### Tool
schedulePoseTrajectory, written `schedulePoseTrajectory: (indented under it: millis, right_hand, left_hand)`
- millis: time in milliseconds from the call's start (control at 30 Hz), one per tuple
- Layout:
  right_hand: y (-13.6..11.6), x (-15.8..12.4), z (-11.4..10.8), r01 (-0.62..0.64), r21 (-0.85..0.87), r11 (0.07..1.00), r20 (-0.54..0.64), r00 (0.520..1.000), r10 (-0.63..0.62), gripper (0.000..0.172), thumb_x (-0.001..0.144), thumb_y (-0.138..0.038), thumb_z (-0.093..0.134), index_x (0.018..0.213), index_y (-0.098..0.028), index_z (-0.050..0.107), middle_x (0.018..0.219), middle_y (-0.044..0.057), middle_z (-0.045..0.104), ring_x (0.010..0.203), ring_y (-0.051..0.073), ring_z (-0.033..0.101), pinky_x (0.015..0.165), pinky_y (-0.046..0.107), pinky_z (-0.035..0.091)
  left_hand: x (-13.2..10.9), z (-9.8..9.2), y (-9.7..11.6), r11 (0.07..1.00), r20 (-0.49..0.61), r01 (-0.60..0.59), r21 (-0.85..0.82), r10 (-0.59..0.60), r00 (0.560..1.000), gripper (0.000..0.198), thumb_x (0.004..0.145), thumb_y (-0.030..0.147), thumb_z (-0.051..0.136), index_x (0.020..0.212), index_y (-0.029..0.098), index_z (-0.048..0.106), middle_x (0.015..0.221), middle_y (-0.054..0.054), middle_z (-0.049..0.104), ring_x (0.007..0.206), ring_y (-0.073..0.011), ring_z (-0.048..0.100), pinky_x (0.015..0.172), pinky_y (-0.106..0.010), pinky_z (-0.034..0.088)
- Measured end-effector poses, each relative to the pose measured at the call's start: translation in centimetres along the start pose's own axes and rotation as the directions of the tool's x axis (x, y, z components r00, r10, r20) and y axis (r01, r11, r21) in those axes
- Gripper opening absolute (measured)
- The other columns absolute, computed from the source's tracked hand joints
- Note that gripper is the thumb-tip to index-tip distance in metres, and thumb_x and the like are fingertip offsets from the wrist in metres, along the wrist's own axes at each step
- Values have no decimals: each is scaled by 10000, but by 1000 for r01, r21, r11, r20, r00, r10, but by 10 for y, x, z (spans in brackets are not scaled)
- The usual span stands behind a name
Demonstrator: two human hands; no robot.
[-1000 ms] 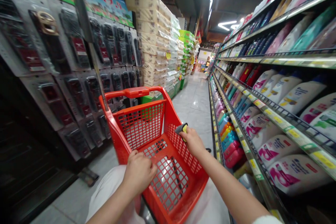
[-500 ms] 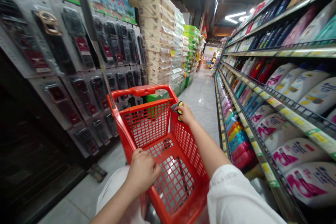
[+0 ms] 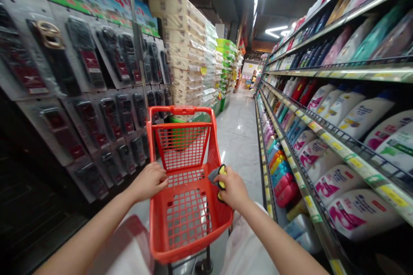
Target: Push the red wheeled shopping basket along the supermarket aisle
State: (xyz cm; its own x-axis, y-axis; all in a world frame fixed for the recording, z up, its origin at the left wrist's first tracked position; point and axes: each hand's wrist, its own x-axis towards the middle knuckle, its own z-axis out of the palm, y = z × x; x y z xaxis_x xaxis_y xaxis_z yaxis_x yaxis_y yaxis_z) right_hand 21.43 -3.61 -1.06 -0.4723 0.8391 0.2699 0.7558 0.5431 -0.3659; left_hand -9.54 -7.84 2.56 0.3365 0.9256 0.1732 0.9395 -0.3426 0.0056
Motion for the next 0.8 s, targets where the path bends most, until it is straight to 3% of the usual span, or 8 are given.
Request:
schedulePoseTrajectory:
  millis: [100, 167, 267, 367, 533, 667, 733, 800]
  right_hand:
    - [-14, 1, -7, 84, -41, 996, 114, 990, -79, 346, 654, -139, 644, 946, -314, 703, 952, 14, 521, 865, 175, 547, 727, 264, 394]
    - [-16, 20, -11, 128, -33, 991, 152, 981, -122, 323, 680, -180, 651, 966, -321, 697, 951, 6, 534, 835, 161, 552, 698, 248, 387]
    - [-13, 59, -7, 96, -11, 995, 66, 993, -95, 322, 744, -186, 606, 1036, -306, 674, 995, 15, 542, 855, 156, 557, 712, 241, 397]
    - [-12, 80, 7, 41, 38, 998, -51, 998, -39, 326, 762, -158, 582, 1052, -283, 662, 1034, 33, 540, 921, 173, 557, 769, 259, 416]
    - [-21, 50, 22, 139, 176, 974, -55, 990, -131, 328, 752, -130, 591, 1041, -275, 648, 1021, 31, 553, 934, 166, 564, 813, 259, 431]
    - [-28, 28, 21, 174, 153, 973, -24, 985, -173, 303, 779, -171, 592, 1053, -296, 630, 1041, 18, 561, 939, 156, 571, 790, 238, 428]
    - [-28, 34, 19, 146, 61, 987, -7, 989, -146, 294, 788, -203, 592, 1063, -301, 625, 1030, 15, 563, 913, 159, 576, 758, 239, 424]
    - [-26, 51, 16, 120, -28, 992, 6, 993, -120, 293, 799, -229, 582, 1079, -304, 619, 1040, 16, 560, 898, 163, 578, 738, 245, 419]
  left_hand:
    - [-2, -7, -8, 996, 32, 38, 82, -41, 999, 302, 841, 210, 443, 653, 158, 673, 769, -105, 665, 824, -229, 583, 827, -373, 388]
    - [-5, -10, 2, 986, 82, 87, 140, -99, 992, 283, 834, 164, 436, 712, 142, 690, 851, -133, 677, 882, -247, 598, 817, -370, 411]
    - [-10, -12, 41, 984, 143, 146, 105, -160, 977, 269, 840, 171, 441, 781, 140, 701, 894, -139, 688, 895, -247, 624, 784, -349, 446]
    - [-9, -11, 95, 976, 195, 215, -30, -205, 959, 392, 915, 343, 379, 840, 146, 709, 875, -144, 701, 863, -262, 656, 755, -356, 474]
    - [4, 4, 159, 914, 272, 367, -174, -314, 910, 605, 905, 555, 311, 961, 95, 701, 920, -202, 703, 893, -330, 671, 728, -395, 504]
    - [7, 26, 162, 864, 295, 470, -180, -408, 864, 383, 919, 323, 376, 1039, 118, 677, 955, -172, 712, 923, -294, 675, 766, -367, 496]
    - [4, 36, 155, 857, 277, 477, -194, -419, 865, 423, 936, 301, 311, 1018, 116, 683, 915, -186, 713, 894, -297, 680, 734, -369, 491]
    - [-1, 43, 147, 881, 246, 410, -236, -354, 902, 487, 940, 290, 253, 985, 74, 688, 873, -234, 699, 851, -331, 680, 683, -395, 476]
